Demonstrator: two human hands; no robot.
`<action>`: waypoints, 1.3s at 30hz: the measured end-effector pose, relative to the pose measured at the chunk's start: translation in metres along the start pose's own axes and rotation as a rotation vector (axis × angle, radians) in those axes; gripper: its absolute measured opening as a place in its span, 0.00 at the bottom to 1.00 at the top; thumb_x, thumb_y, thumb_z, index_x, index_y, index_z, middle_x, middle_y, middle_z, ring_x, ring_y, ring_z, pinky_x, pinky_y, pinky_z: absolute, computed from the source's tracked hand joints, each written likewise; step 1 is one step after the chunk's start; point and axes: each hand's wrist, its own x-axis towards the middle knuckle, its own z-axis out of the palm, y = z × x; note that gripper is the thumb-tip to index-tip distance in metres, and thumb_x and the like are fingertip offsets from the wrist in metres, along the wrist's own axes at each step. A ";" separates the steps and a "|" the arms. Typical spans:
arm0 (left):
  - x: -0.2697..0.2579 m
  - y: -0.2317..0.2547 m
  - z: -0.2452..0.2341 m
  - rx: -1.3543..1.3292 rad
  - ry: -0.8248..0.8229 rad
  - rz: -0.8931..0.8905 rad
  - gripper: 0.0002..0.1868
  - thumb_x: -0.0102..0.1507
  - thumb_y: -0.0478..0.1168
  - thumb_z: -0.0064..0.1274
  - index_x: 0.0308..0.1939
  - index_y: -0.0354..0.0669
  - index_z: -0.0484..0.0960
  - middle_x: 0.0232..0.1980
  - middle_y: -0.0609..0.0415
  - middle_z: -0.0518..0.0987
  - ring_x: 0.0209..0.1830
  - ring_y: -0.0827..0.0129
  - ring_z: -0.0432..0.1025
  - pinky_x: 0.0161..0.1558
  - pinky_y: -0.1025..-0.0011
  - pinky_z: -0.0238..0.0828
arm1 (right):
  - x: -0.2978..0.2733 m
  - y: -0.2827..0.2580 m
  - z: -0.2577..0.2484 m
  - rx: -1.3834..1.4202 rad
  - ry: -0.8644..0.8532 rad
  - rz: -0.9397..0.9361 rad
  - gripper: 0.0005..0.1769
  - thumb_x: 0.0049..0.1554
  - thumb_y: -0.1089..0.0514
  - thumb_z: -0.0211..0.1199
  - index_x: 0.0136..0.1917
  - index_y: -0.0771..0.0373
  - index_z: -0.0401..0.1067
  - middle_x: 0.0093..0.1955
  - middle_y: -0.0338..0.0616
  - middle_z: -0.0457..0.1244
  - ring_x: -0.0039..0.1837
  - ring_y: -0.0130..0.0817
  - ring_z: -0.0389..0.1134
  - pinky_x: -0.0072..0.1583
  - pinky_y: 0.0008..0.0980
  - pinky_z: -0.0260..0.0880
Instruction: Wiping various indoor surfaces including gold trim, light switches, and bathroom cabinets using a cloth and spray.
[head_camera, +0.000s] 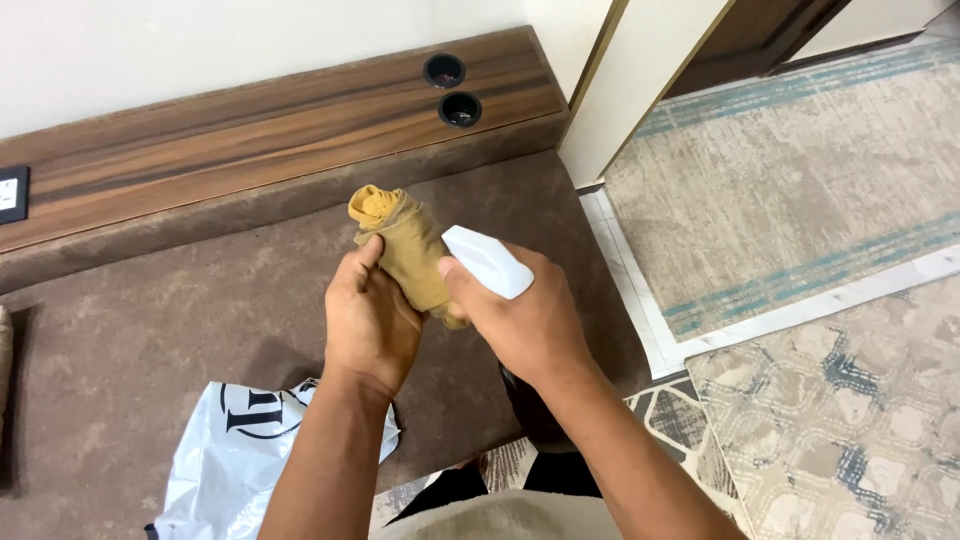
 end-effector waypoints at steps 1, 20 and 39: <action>-0.002 0.000 0.002 0.005 0.006 -0.004 0.26 0.67 0.50 0.39 0.66 0.40 0.68 0.68 0.48 0.74 0.69 0.56 0.68 0.70 0.56 0.59 | -0.001 0.005 0.002 0.022 0.000 -0.081 0.16 0.54 0.48 0.67 0.48 0.62 0.80 0.33 0.39 0.70 0.37 0.25 0.72 0.41 0.30 0.72; -0.001 0.001 0.004 -0.115 -0.066 0.122 0.25 0.71 0.50 0.36 0.68 0.41 0.67 0.70 0.49 0.71 0.71 0.57 0.66 0.73 0.56 0.59 | -0.027 0.000 0.003 -0.041 0.064 -0.201 0.16 0.55 0.48 0.68 0.48 0.61 0.74 0.35 0.42 0.70 0.40 0.31 0.76 0.42 0.33 0.73; -0.014 -0.008 0.013 -0.223 -0.056 0.113 0.27 0.71 0.53 0.34 0.69 0.45 0.66 0.72 0.51 0.70 0.73 0.56 0.64 0.74 0.51 0.57 | -0.036 0.014 -0.009 -0.088 0.096 -0.108 0.16 0.55 0.46 0.69 0.41 0.62 0.77 0.32 0.43 0.69 0.35 0.31 0.72 0.40 0.35 0.71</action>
